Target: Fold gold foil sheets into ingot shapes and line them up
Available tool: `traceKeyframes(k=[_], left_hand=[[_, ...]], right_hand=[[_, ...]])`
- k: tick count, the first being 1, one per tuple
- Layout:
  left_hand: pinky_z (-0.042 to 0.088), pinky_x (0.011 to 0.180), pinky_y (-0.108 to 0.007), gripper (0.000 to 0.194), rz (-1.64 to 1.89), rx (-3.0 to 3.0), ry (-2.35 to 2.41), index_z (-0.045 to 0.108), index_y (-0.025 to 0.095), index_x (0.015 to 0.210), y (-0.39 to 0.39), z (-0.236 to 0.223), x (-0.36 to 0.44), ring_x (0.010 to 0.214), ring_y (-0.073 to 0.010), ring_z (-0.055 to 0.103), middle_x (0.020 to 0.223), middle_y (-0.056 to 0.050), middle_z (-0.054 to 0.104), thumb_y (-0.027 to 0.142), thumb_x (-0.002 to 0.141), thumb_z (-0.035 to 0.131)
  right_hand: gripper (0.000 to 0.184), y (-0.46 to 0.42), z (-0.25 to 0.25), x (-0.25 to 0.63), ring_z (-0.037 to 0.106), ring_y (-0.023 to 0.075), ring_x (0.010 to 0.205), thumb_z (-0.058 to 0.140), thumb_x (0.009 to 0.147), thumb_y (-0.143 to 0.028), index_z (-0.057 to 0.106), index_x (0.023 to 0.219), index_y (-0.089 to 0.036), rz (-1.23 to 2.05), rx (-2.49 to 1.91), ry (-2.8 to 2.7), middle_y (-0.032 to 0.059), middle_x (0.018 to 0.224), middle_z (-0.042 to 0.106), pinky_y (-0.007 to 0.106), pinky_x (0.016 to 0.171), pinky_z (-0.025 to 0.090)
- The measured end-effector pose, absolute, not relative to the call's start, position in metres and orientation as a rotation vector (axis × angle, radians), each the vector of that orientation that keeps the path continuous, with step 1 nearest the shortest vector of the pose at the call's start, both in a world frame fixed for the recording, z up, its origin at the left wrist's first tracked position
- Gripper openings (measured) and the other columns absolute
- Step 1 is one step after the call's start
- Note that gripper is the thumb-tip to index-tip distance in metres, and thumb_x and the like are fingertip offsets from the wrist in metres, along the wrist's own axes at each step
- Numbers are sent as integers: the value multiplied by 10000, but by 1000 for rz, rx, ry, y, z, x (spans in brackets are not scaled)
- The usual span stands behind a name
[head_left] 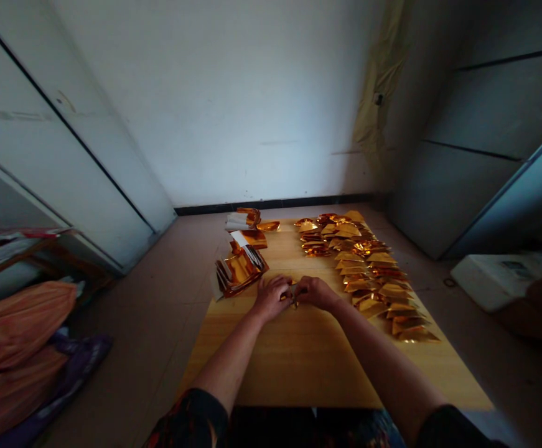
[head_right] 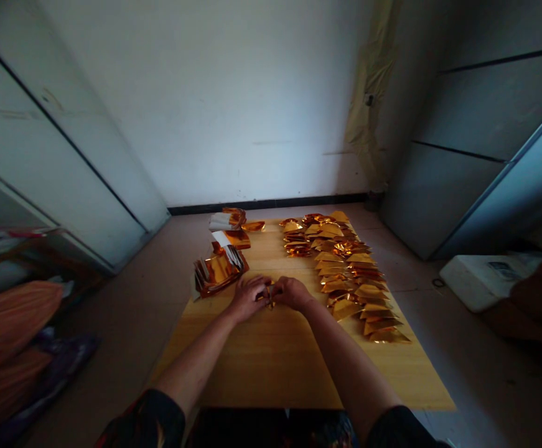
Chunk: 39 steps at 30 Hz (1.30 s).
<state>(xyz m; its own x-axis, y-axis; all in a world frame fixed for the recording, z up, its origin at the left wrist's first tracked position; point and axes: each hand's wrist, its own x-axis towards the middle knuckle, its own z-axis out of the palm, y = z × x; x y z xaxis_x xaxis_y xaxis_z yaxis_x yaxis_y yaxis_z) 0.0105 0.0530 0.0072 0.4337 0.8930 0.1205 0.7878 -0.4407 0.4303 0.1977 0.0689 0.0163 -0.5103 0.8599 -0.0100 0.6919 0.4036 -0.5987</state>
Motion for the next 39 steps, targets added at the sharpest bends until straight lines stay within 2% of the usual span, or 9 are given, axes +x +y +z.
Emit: traceKeyframes(k=[7,13,20,25,31,35,39], left_hand=[[190,1089,-503,76,466,2339,1453,654,241,822,53,9,11,1291,-243,403,1297,-31,569,294,784,615],[193,1091,-513,96,471,2349,1458,662,246,855,53,6,11,1291,-250,408,1299,-24,568,298,788,616],[165,1108,-512,224,477,2348,1467,654,283,1005,55,1,10,1292,-255,407,1307,-20,562,297,782,636],[149,1103,-519,243,482,2328,1477,645,281,1015,54,3,11,1293,-254,404,1316,-17,556,316,775,651],[162,1096,-515,177,499,2329,1500,657,250,898,51,7,14,1271,-254,426,1292,-29,574,308,734,689],[155,1091,-541,103,537,2302,1494,643,236,791,49,8,15,1267,-260,430,1284,-20,580,292,719,693],[142,1093,-543,102,548,2283,1484,630,233,769,49,7,15,1272,-255,424,1286,-18,579,289,712,694]], right_hand=[[127,71,13,194,584,120,779,629,741,-246,722,828,-240,696,-1440,-2402,-15,853,665,184,659,383],[111,71,17,191,575,117,735,633,723,-224,719,793,-228,677,-1488,-2425,-18,805,668,186,619,359],[124,71,21,187,580,127,740,613,709,-192,701,793,-210,682,-1554,-2433,-3,806,667,195,635,366],[108,73,17,186,574,130,739,618,697,-192,694,774,-199,704,-1548,-2418,1,797,661,196,634,362],[99,76,10,190,551,124,694,634,664,-166,682,750,-174,709,-1521,-2371,4,762,640,192,599,349],[138,79,6,195,557,119,705,615,656,-114,684,764,-164,722,-1454,-2307,10,778,637,182,623,368],[157,77,7,198,560,120,714,591,672,-103,684,785,-160,708,-1454,-2272,19,789,637,184,645,381]])
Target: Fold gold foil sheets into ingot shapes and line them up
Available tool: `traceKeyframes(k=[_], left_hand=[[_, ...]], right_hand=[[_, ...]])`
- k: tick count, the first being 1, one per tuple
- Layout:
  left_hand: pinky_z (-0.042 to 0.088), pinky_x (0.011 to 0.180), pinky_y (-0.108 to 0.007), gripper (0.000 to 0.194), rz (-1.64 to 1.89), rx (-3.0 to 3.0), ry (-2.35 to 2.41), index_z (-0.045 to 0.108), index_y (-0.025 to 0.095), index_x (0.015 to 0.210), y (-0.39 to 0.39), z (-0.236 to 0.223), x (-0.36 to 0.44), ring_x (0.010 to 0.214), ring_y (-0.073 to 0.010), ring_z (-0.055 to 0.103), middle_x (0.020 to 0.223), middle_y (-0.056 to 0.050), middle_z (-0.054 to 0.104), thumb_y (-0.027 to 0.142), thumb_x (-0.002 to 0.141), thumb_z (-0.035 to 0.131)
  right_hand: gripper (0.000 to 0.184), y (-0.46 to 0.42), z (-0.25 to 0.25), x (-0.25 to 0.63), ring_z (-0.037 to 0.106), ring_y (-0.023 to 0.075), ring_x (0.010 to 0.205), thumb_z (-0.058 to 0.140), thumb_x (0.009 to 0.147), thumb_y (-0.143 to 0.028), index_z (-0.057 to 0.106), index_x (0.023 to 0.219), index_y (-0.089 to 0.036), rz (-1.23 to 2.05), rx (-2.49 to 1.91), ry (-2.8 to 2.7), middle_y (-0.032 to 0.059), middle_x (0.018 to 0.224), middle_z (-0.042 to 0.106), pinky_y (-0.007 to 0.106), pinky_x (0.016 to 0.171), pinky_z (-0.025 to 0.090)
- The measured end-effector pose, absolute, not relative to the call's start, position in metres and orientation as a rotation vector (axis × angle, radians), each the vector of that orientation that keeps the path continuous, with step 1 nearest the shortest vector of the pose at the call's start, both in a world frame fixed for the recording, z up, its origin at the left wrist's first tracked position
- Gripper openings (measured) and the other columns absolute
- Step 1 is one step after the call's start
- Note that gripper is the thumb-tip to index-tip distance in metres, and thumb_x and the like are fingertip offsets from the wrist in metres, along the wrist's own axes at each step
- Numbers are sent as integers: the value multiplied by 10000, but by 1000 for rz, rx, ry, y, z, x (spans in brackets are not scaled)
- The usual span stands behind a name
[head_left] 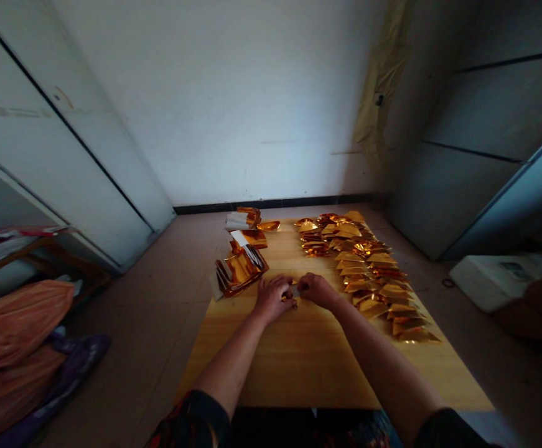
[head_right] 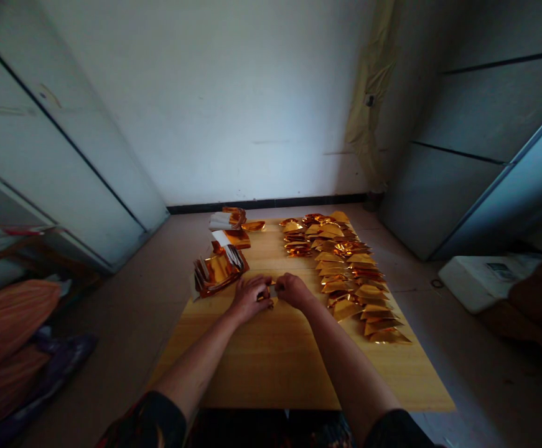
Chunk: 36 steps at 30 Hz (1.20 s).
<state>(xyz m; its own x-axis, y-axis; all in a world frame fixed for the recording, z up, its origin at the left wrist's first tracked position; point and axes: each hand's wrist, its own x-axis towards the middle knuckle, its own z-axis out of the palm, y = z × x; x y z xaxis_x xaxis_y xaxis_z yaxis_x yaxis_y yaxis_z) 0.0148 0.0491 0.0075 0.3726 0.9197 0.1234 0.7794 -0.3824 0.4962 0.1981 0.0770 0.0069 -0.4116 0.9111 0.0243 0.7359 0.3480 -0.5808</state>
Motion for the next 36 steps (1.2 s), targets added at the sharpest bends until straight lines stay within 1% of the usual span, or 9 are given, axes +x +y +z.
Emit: traceKeyframes(k=[3,6,14,18,22,25,29,33,36], left_hand=[[135,1095,-538,109,545,2295,1479,629,228,773,49,7,15,1274,-251,420,1285,-27,580,292,712,694],[135,1093,-544,107,537,2300,1485,629,227,781,50,6,14,1275,-252,419,1287,-25,578,286,717,691],[177,1090,-539,116,556,2317,1520,634,231,779,49,4,15,1256,-259,440,1254,-25,598,280,703,706],[204,1077,-530,158,622,2299,1578,639,235,846,46,3,20,1219,-248,476,1249,-40,599,264,705,704],[220,1066,-525,82,678,2263,1637,631,219,771,43,-1,27,1230,-257,465,1273,-52,582,278,737,676],[231,1057,-513,86,700,2231,1664,619,216,750,41,-2,31,1244,-248,451,1277,-49,581,294,769,648],[248,1048,-491,14,644,2243,1675,615,219,787,41,1,31,1254,-227,437,1300,-32,566,228,779,621],[241,1053,-493,84,507,2276,1677,635,236,833,42,5,27,1271,-216,406,1339,-15,533,243,827,551],[240,1050,-516,127,455,2317,1621,643,261,910,42,9,22,1282,-222,387,1353,-11,519,251,826,548]], right_hand=[[141,74,8,198,552,124,720,629,669,-145,675,802,-156,687,-1440,-2295,21,801,632,191,648,379],[181,73,8,197,535,122,719,672,633,-160,661,814,-158,658,-1445,-2320,17,824,622,191,630,367],[231,65,15,193,543,111,729,547,643,-16,643,799,-157,578,-1487,-2195,22,832,617,183,659,386],[212,45,14,187,563,122,743,492,691,-26,630,747,-177,491,-1450,-2103,29,808,632,195,682,392],[198,21,11,182,565,128,678,482,756,-84,626,831,-197,480,-1519,-2077,5,751,646,207,635,366],[211,8,12,181,567,153,763,488,767,-78,631,869,-196,359,-1538,-2179,22,801,660,233,692,359],[184,0,12,179,539,172,834,481,861,-134,632,923,-220,153,-1451,-2343,28,839,665,269,733,332],[150,-3,11,177,517,182,839,475,909,-196,623,919,-210,-18,-1367,-2495,50,855,650,298,739,314],[168,-2,13,181,510,190,846,453,925,-212,622,919,-210,-38,-1392,-2548,57,853,641,312,747,308]])
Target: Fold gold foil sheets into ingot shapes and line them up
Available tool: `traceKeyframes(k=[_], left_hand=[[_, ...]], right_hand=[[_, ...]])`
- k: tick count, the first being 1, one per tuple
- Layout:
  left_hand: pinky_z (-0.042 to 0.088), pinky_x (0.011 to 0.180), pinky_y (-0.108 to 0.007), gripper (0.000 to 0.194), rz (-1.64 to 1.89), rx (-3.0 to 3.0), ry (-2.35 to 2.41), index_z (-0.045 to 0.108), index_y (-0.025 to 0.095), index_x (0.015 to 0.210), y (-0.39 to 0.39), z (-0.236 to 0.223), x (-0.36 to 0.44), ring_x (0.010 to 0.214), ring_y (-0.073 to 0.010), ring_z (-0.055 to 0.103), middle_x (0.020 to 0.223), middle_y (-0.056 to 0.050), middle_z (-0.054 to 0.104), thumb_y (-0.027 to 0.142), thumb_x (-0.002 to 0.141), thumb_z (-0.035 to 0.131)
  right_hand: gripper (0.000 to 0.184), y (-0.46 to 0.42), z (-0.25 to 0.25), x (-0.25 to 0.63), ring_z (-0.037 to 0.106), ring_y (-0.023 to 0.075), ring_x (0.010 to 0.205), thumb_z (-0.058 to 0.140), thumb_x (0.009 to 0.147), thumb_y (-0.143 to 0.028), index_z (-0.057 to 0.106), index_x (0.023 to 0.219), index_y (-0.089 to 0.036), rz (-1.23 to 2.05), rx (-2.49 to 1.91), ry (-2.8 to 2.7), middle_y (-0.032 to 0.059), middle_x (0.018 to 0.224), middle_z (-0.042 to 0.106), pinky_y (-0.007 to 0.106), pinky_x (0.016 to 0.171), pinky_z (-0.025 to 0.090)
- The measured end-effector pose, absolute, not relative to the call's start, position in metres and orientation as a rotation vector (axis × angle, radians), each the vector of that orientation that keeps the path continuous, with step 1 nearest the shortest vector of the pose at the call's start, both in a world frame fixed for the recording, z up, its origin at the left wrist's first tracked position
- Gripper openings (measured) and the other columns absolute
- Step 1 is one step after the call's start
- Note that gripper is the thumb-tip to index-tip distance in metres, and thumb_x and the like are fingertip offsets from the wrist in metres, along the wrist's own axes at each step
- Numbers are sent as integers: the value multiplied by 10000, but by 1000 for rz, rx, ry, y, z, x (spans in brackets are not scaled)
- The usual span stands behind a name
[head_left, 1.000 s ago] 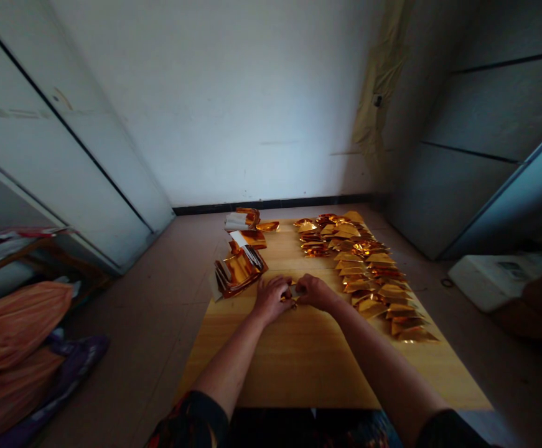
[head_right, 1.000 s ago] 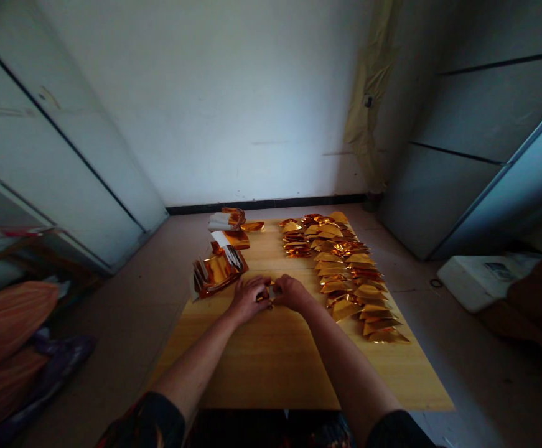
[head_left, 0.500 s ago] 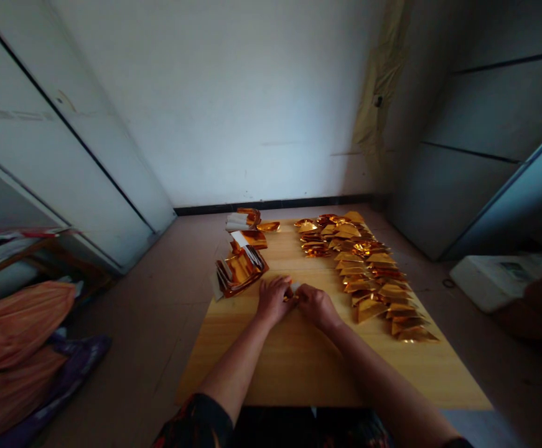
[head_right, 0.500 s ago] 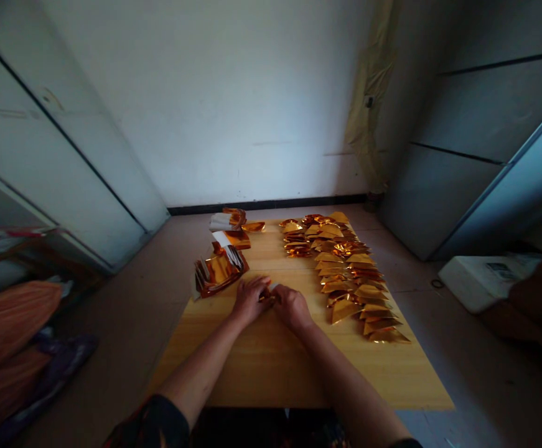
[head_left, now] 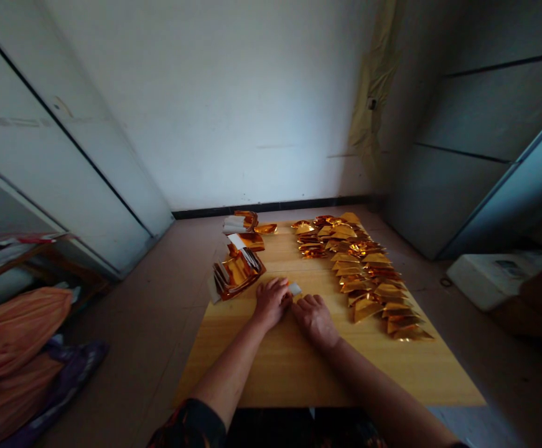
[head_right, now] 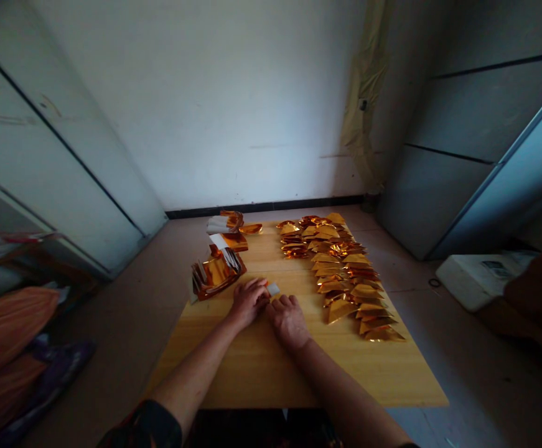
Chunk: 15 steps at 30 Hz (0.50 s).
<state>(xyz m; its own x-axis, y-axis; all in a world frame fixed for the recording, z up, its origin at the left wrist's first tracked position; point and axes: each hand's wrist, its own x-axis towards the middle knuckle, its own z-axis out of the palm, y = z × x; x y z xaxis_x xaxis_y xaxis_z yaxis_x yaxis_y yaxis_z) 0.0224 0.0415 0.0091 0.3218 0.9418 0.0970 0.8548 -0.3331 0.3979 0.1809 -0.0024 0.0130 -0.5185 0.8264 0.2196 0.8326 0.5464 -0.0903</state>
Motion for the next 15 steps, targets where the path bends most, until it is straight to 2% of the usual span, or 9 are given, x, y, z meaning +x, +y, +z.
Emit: traceKeyframes(k=[6,15], left_hand=[[257,1027,-544,236,356,2478,1446,630,320,1029,38,17,11,1305,-248,354,1383,5,487,238,826,544],[253,1029,-533,330,481,2541,1467,566,315,1143,40,11,13,1221,-227,471,1292,-23,573,218,828,574]], right_hand=[[191,6,18,198,502,195,872,428,934,-218,619,948,-214,-9,-1505,-2546,64,893,627,316,763,318],[202,5,18,198,481,191,917,418,934,-198,619,944,-216,-3,-1590,-2483,67,975,602,302,761,323]])
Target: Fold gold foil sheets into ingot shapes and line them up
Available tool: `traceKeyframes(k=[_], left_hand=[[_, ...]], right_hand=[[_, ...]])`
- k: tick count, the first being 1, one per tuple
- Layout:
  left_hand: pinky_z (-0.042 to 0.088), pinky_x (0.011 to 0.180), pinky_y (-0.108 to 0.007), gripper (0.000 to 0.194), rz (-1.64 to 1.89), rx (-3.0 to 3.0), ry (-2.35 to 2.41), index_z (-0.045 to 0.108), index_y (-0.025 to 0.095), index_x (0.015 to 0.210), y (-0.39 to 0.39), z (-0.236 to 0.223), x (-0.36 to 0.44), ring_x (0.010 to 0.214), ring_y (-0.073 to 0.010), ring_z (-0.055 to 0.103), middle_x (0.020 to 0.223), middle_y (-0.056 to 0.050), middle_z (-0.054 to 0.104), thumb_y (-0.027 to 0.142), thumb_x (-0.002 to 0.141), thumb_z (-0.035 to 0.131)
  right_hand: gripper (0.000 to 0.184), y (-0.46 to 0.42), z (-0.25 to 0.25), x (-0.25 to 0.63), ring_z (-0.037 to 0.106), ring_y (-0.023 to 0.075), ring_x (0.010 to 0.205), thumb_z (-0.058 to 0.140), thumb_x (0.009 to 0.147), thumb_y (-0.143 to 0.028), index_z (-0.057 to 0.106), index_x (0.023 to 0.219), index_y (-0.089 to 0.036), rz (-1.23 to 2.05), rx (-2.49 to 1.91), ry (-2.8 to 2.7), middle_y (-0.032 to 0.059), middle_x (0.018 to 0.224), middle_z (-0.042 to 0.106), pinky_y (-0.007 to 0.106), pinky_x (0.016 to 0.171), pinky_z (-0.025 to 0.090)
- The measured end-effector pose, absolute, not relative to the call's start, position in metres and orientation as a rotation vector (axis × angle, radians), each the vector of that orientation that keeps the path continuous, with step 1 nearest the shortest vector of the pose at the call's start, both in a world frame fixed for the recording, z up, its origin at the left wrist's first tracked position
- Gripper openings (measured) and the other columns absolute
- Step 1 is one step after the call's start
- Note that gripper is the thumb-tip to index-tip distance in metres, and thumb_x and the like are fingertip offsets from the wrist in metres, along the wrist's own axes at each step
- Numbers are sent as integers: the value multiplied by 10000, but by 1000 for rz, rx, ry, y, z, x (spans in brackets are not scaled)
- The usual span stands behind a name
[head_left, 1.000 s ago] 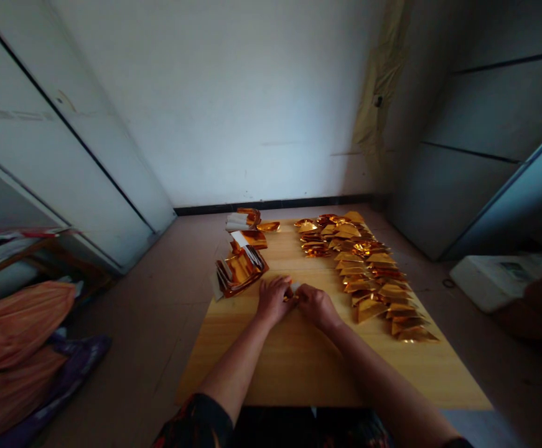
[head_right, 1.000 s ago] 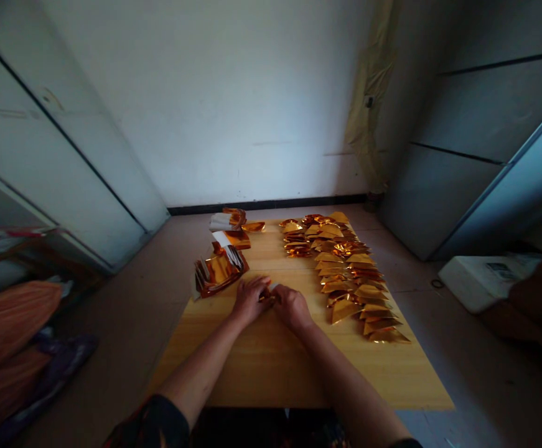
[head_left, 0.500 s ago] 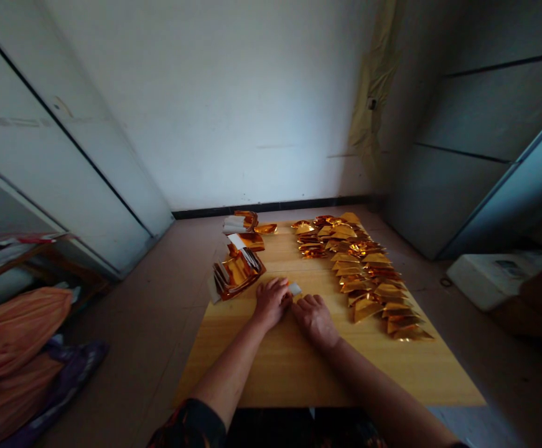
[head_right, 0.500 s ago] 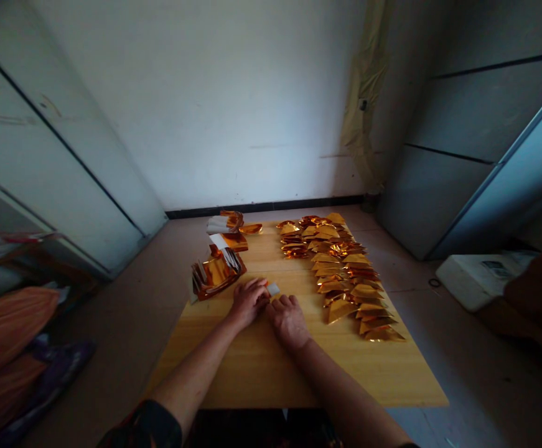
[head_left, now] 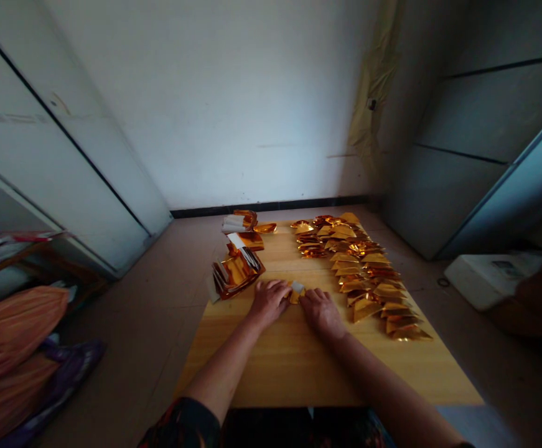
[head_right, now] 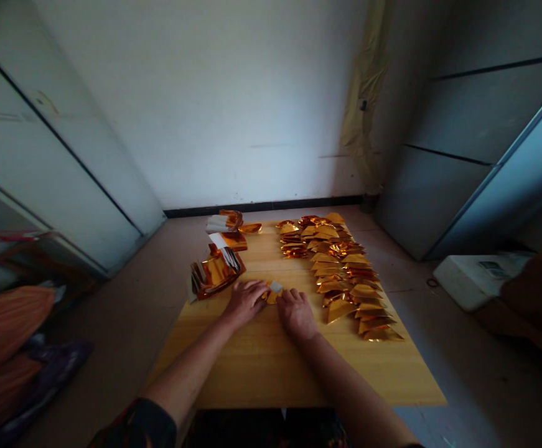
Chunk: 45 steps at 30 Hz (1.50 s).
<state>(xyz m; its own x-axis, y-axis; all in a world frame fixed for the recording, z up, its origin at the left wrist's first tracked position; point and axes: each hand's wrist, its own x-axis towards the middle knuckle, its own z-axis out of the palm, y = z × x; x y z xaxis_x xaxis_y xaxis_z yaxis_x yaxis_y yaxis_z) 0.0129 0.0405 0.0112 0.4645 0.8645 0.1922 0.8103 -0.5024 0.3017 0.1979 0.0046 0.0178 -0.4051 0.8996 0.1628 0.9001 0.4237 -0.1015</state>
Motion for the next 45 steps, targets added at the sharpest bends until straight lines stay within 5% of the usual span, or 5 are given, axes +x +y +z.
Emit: traceKeyframes(k=[16,21,25,38,45], left_hand=[[157,1079,-503,263,606,2686,1411,555,286,1108,43,10,11,1069,-197,553,1064,-28,671,277,847,582],[297,981,-461,178,586,2715,1407,609,242,1007,39,11,10,999,-220,555,967,-52,679,304,844,571],[400,842,-368,168,593,2688,1363,652,222,932,40,7,10,927,-206,554,912,-52,679,169,846,517],[452,792,-314,260,738,2420,1503,707,215,924,53,-3,17,880,-186,559,863,-53,663,98,810,505],[446,881,-336,368,745,2320,1550,652,221,1068,54,0,21,978,-190,580,1028,-34,686,45,787,494]], right_hand=[[184,6,17,192,491,202,900,446,916,-251,622,908,-198,-12,-1689,-2344,80,923,615,322,767,297],[193,9,12,191,489,211,902,424,917,-195,617,920,-201,-53,-1735,-2343,86,943,607,321,753,302],[193,9,11,192,493,215,917,421,923,-201,614,915,-208,-5,-1790,-2319,75,955,603,312,733,320],[204,20,21,196,566,179,928,413,908,-137,603,939,-204,258,-1915,-2212,64,954,645,256,738,356],[175,21,15,192,604,191,900,389,931,-173,557,971,-200,211,-1992,-2096,72,934,668,272,716,356]])
